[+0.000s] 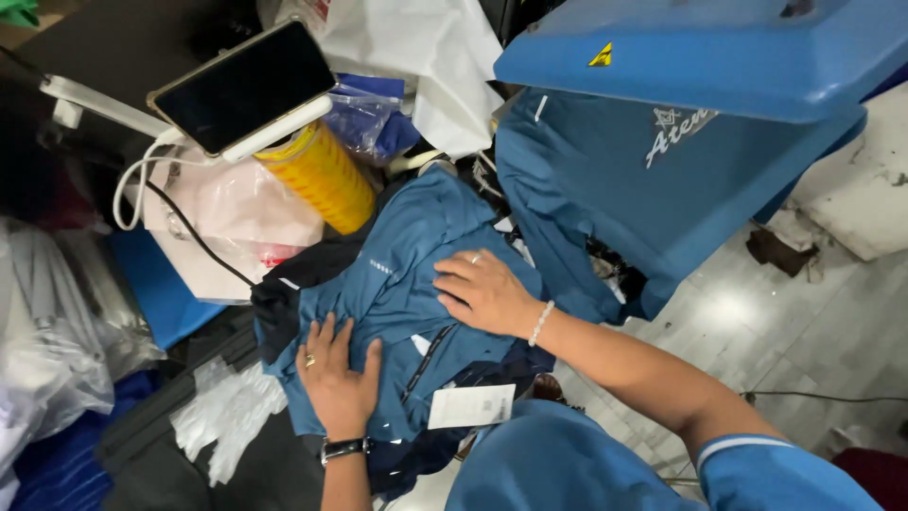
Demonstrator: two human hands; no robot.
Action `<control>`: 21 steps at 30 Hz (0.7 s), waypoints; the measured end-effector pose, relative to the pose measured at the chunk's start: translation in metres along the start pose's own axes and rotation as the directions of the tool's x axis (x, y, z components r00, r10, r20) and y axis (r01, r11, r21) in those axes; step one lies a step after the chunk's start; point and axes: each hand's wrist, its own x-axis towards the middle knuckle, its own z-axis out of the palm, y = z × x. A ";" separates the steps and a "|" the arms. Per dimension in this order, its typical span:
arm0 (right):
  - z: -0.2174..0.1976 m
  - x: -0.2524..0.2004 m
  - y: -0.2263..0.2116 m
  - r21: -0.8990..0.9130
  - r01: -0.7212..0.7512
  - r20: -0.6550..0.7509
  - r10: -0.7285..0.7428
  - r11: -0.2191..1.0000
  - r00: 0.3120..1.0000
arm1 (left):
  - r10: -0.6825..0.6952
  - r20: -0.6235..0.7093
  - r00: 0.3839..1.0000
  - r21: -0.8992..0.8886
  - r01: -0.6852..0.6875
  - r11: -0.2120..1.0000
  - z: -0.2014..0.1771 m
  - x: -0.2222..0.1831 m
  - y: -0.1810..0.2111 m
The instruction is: Sorting through blue garments on a workbench, laying out a large white sheet, and using a smartphone.
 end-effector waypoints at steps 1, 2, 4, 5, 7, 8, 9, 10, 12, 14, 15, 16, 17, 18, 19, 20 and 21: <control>-0.005 0.003 0.006 -0.024 0.021 -0.015 -0.021 1.000 1.000 | -0.002 -0.006 1.000 0.014 0.002 1.000 0.001 -0.001 -0.001; -0.013 0.005 0.003 -0.019 0.026 -0.011 -0.026 1.000 1.000 | -0.009 -0.009 1.000 0.017 0.009 1.000 0.003 -0.002 -0.001; -0.027 0.012 -0.004 0.186 -0.119 -0.016 0.124 0.975 0.992 | -0.050 -0.024 0.998 0.002 0.050 0.999 0.007 -0.006 -0.002; -0.039 0.023 -0.018 0.194 -0.109 -0.009 0.113 0.975 0.994 | -0.062 -0.032 0.998 0.009 0.062 0.998 0.009 -0.001 -0.004; -0.066 0.036 -0.051 0.413 -0.022 -0.032 0.038 0.910 0.999 | -0.012 -0.071 0.997 0.022 0.014 1.000 0.011 -0.004 -0.006; -0.070 0.036 -0.056 0.419 -0.032 -0.022 0.046 0.907 0.999 | -0.021 -0.060 0.998 0.023 0.022 0.999 0.011 -0.003 -0.006; -0.075 0.036 -0.061 0.444 0.029 -0.043 -0.011 0.896 0.999 | -0.005 -0.068 0.998 0.030 0.007 1.000 0.011 -0.003 -0.006; -0.080 0.037 -0.066 0.467 0.093 -0.065 -0.071 0.879 0.995 | 0.007 -0.079 0.997 0.038 -0.004 0.999 0.011 -0.003 -0.006; -0.068 0.038 -0.050 0.360 0.103 -0.035 -0.097 0.927 0.995 | -0.012 -0.081 0.997 0.039 0.016 0.999 0.011 -0.003 -0.003; -0.047 0.032 -0.027 0.245 0.129 -0.011 -0.130 0.961 0.991 | -0.026 -0.093 0.995 0.042 0.030 0.999 0.010 -0.007 -0.001; -0.032 0.024 -0.011 0.190 0.094 0.033 -0.102 0.977 0.994 | -0.038 -0.094 0.995 0.066 0.044 0.997 0.010 -0.009 0.000; -0.019 0.018 0.006 0.125 0.059 0.070 -0.068 0.990 0.995 | -0.040 -0.096 0.995 0.085 0.048 0.995 0.013 -0.007 0.000; -0.012 0.011 0.015 0.120 0.061 0.065 -0.069 0.991 0.995 | -0.035 -0.099 0.994 0.083 0.043 0.996 0.013 -0.007 0.001; -0.005 0.003 0.023 0.107 0.038 0.098 -0.049 0.994 0.994 | -0.038 -0.102 0.994 0.077 0.045 0.996 0.012 -0.007 0.002; 0.001 -0.005 0.031 0.093 0.016 0.130 -0.028 0.996 0.991 | -0.040 -0.105 0.994 0.070 0.048 0.996 0.011 -0.007 0.003; 0.000 -0.006 0.030 0.091 0.014 0.131 -0.026 0.996 0.991 | -0.040 -0.103 0.994 0.069 0.047 0.997 0.012 -0.006 0.003; 0.000 -0.007 0.028 0.072 0.010 0.118 -0.018 0.997 0.993 | -0.029 -0.109 0.994 0.074 0.038 0.997 0.014 -0.005 0.003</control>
